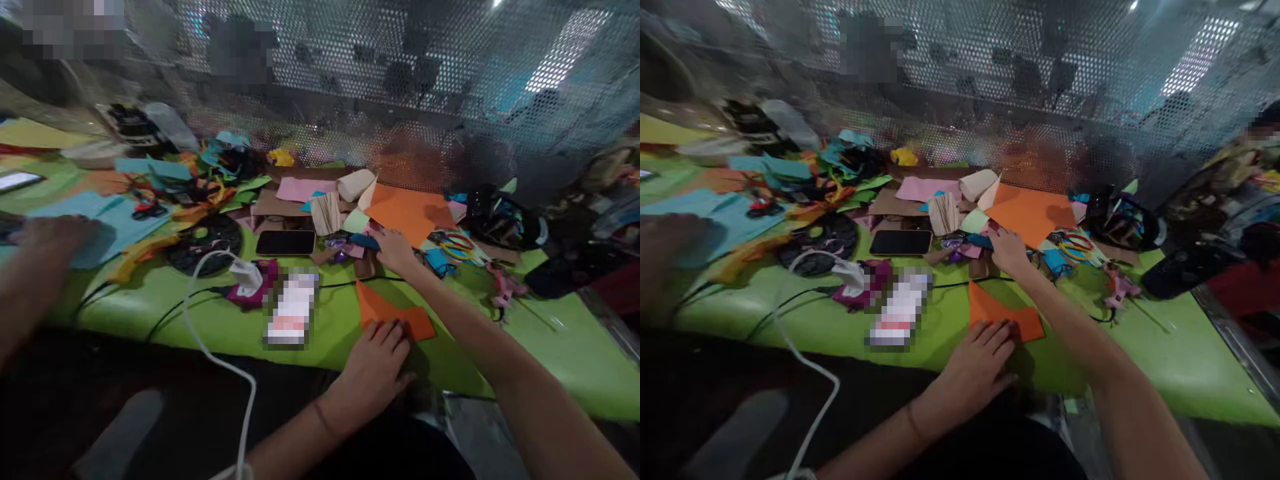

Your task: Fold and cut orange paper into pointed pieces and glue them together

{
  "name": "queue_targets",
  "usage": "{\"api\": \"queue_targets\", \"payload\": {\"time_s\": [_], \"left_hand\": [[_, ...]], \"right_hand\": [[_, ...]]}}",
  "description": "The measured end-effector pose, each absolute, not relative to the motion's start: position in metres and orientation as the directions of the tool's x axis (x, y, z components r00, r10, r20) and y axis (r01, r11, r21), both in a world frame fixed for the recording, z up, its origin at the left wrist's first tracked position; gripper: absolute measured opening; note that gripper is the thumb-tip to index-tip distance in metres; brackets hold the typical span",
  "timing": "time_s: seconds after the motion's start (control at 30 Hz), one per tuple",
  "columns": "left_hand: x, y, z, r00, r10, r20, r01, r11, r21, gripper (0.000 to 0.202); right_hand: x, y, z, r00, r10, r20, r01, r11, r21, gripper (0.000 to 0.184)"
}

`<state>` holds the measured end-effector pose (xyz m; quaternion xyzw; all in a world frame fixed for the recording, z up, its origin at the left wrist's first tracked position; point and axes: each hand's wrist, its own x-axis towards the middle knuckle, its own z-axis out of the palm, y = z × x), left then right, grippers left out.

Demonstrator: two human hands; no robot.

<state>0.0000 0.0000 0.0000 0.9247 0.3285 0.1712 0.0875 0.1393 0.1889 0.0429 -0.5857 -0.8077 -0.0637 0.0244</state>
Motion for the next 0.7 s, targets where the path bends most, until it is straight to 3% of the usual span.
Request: {"api": "queue_targets", "payload": {"time_s": [0.07,0.17,0.33,0.43,0.5,0.57,0.7], "left_hand": [[0.004,-0.001,0.001,0.726,0.645,0.236,0.586,-0.761,0.278,0.05],[0.009,-0.003,0.003,0.72,0.663,0.205,0.602,-0.744,0.291,0.048],[0.009,-0.002,0.002,0.705,0.687,0.177,0.619,-0.717,0.32,0.048],[0.008,-0.002,0.001,0.716,0.679,0.165,0.618,-0.725,0.303,0.06],[0.007,-0.003,0.002,0.723,0.672,0.158,0.623,-0.734,0.271,0.064],[0.007,-0.003,0.002,0.727,0.667,0.164,0.629,-0.743,0.231,0.067],[0.007,-0.003,0.001,0.736,0.656,0.168,0.635,-0.754,0.167,0.072]], "right_hand": [[0.14,0.184,0.048,-0.276,0.95,0.142,0.96,0.265,0.093,0.048],[0.15,0.171,0.059,-0.238,0.948,0.21,0.97,0.243,0.004,0.043],[0.201,0.126,0.086,-0.182,0.943,0.278,0.846,0.294,-0.444,0.047],[0.238,0.082,0.098,-0.191,0.969,0.159,0.644,0.246,-0.724,0.043],[0.261,0.05,0.099,-0.17,0.985,0.008,0.538,0.1,-0.837,0.041],[0.28,0.02,0.095,-0.113,0.987,-0.116,0.491,-0.046,-0.87,0.043],[0.311,-0.02,0.074,-0.005,0.985,-0.173,0.47,-0.151,-0.87,0.044]]}}
